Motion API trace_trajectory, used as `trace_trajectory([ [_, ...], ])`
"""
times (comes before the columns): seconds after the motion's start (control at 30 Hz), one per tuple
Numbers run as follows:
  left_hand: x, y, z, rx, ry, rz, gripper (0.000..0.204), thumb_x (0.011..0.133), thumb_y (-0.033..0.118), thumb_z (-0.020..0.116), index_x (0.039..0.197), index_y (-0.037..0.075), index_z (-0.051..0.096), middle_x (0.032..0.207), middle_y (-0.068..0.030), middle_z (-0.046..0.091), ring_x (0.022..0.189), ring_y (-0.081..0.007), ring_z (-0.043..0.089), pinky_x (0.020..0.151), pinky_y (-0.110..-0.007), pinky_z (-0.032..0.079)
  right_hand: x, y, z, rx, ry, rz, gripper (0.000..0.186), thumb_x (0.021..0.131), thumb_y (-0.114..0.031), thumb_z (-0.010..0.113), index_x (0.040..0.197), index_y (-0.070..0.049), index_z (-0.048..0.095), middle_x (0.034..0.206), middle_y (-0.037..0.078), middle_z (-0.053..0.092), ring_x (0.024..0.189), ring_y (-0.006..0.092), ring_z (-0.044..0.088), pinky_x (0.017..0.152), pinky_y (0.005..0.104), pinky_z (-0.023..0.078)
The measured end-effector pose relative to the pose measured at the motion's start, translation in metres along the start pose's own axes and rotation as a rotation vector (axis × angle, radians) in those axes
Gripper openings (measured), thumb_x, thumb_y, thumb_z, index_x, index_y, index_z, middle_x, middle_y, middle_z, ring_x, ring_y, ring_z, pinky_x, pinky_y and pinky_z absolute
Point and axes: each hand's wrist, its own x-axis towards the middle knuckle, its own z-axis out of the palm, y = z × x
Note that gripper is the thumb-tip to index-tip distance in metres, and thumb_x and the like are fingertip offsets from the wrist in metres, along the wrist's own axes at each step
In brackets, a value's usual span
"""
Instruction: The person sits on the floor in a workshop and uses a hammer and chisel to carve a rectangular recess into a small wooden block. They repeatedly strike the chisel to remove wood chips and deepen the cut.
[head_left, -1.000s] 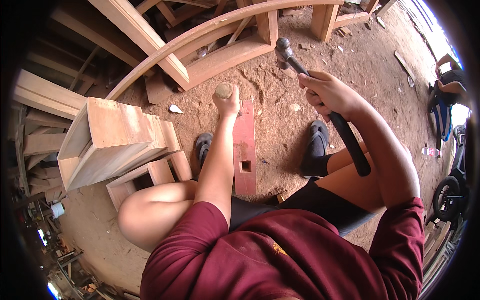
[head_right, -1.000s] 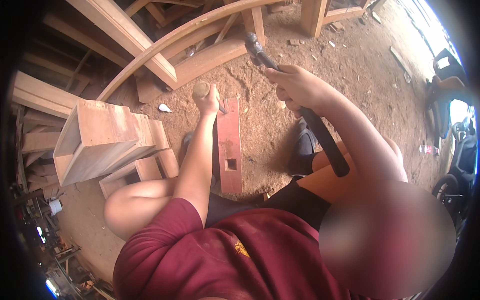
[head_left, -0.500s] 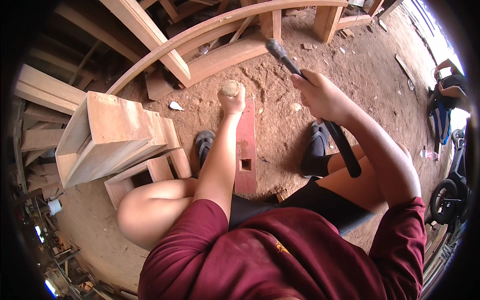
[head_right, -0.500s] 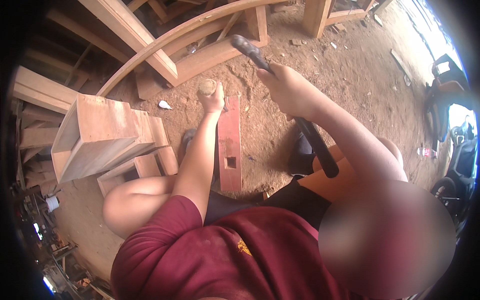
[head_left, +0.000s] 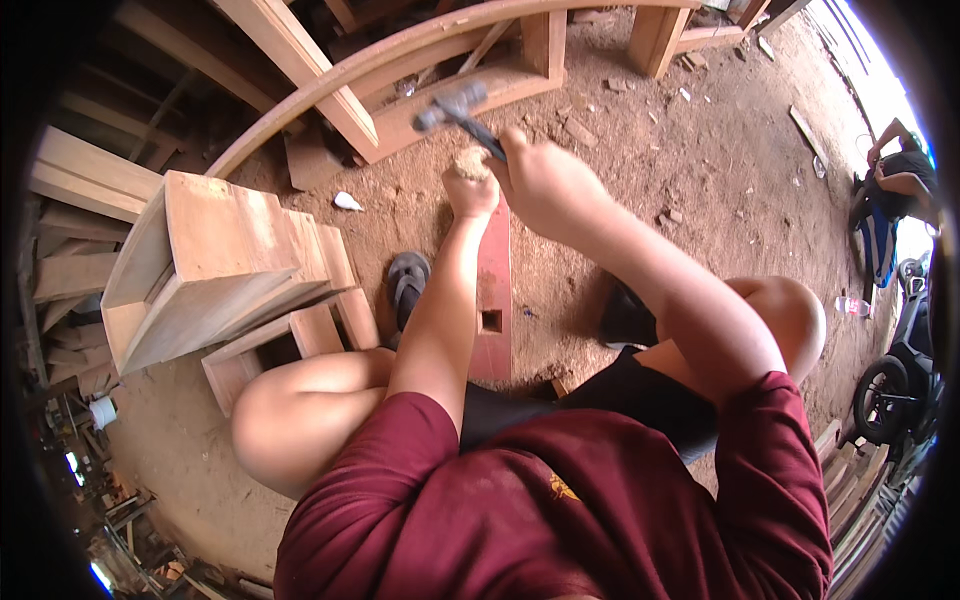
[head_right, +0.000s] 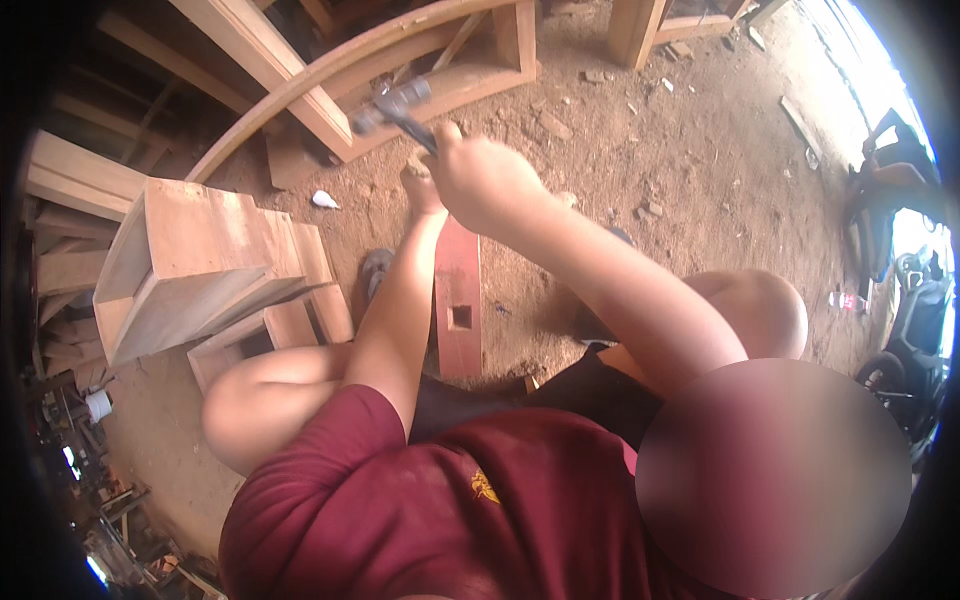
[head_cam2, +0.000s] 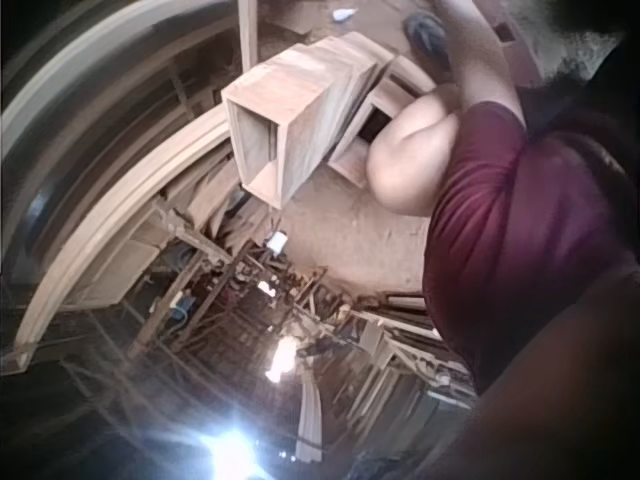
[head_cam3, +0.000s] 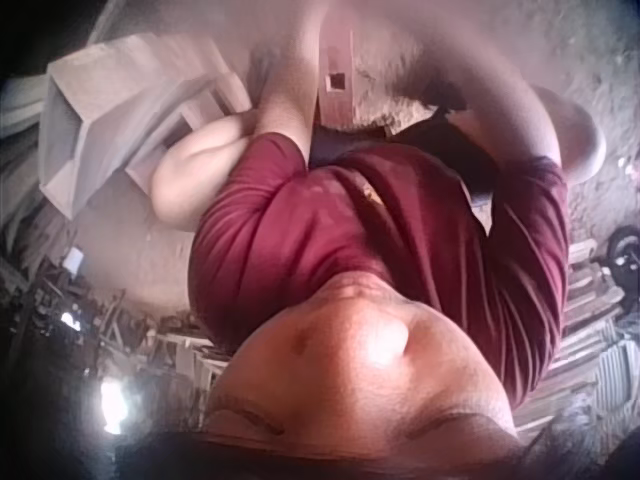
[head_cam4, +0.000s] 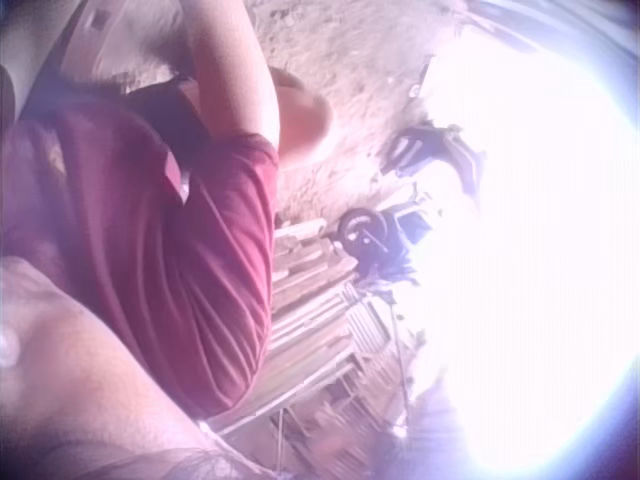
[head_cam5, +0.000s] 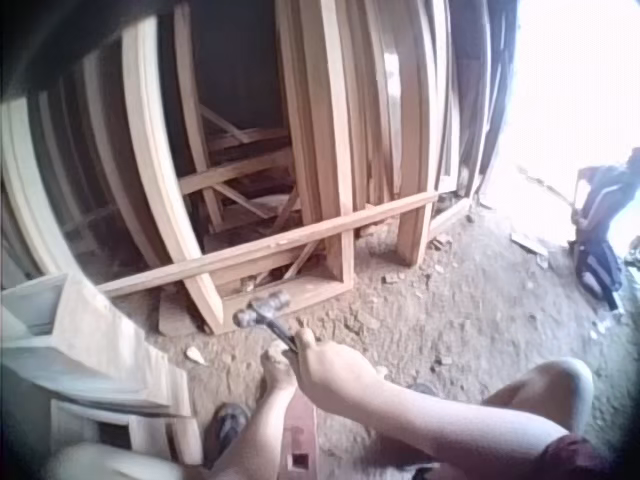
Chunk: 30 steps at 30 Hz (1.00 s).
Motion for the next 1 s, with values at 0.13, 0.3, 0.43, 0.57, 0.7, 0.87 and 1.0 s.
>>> trace_trajectory([
  [0.13,0.001,0.007,-0.007,-0.134,0.066,-0.305,0.009,0.079,0.009,0.066,0.076,0.001,0.065,0.067,-0.0075,0.067,0.059,-0.0178,0.065,0.056,-0.034,0.051,-0.001,0.004,0.0,0.117,0.163,-0.038,0.031,0.1,-0.027,0.051,0.104,0.003,0.047,0.069,0.023,0.063,0.058,0.0416,0.063,0.053,0.0518,0.049],
  [0.3,0.005,0.009,-0.004,-0.045,-0.078,-0.149,0.01,0.08,0.014,0.068,0.075,0.006,0.065,0.068,-0.0041,0.066,0.059,-0.0148,0.065,0.055,-0.034,0.052,0.007,0.015,0.005,-0.192,-0.26,0.078,0.036,0.099,-0.024,0.052,0.118,0.006,0.048,0.083,0.023,0.068,0.067,0.034,0.069,0.058,0.044,0.056],
  [0.43,0.003,-0.001,-0.008,-0.073,-0.033,-0.198,0.017,0.083,0.009,0.064,0.066,0.005,0.06,0.054,-0.0028,0.059,0.048,-0.0156,0.059,0.046,-0.032,0.046,-0.009,0.044,-0.049,0.544,-0.421,0.586,0.032,0.104,-0.037,0.044,0.101,-0.005,0.05,0.061,-0.003,0.042,0.042,0.0075,0.038,0.035,0.0273,0.037],
  [0.57,0.01,-0.02,-0.012,-0.345,0.036,-0.421,0.013,0.083,0.01,0.069,0.078,0.002,0.06,0.07,-0.0056,0.066,0.059,-0.0159,0.065,0.049,-0.03,0.05,-0.039,0.058,-0.102,0.594,-0.329,0.642,0.027,0.103,-0.036,0.046,0.097,-0.009,0.048,0.059,-0.007,0.035,0.041,0.0034,0.032,0.035,0.0237,0.034],
  [0.7,0.01,-0.027,-0.005,-0.32,0.055,-0.331,0.018,0.086,0.005,0.064,0.069,0.004,0.056,0.059,-0.0039,0.059,0.047,-0.014,0.056,0.045,-0.03,0.042,-0.048,0.057,-0.115,0.666,-0.214,0.672,0.028,0.103,-0.036,0.046,0.098,-0.009,0.049,0.059,-0.007,0.034,0.04,0.0028,0.032,0.034,0.0235,0.034],
  [0.87,0.003,-0.02,-0.001,-0.239,-0.017,-0.365,0.01,0.083,0.01,0.068,0.077,0.003,0.064,0.07,-0.0063,0.068,0.061,-0.0188,0.067,0.059,-0.034,0.052,-0.051,0.057,-0.115,0.756,-0.209,0.565,0.029,0.105,-0.035,0.044,0.097,-0.008,0.05,0.059,-0.007,0.035,0.04,0.0021,0.031,0.033,0.0231,0.033],
  [1.0,0.001,-0.011,0.005,-0.215,0.012,-0.211,0.022,0.087,0.004,0.063,0.066,0.006,0.056,0.054,-0.002,0.057,0.043,-0.0116,0.054,0.041,-0.028,0.039,-0.057,0.059,-0.114,0.772,-0.237,0.568,0.029,0.105,-0.034,0.043,0.098,-0.007,0.05,0.06,-0.006,0.035,0.04,0.0019,0.032,0.033,0.0225,0.033],
])
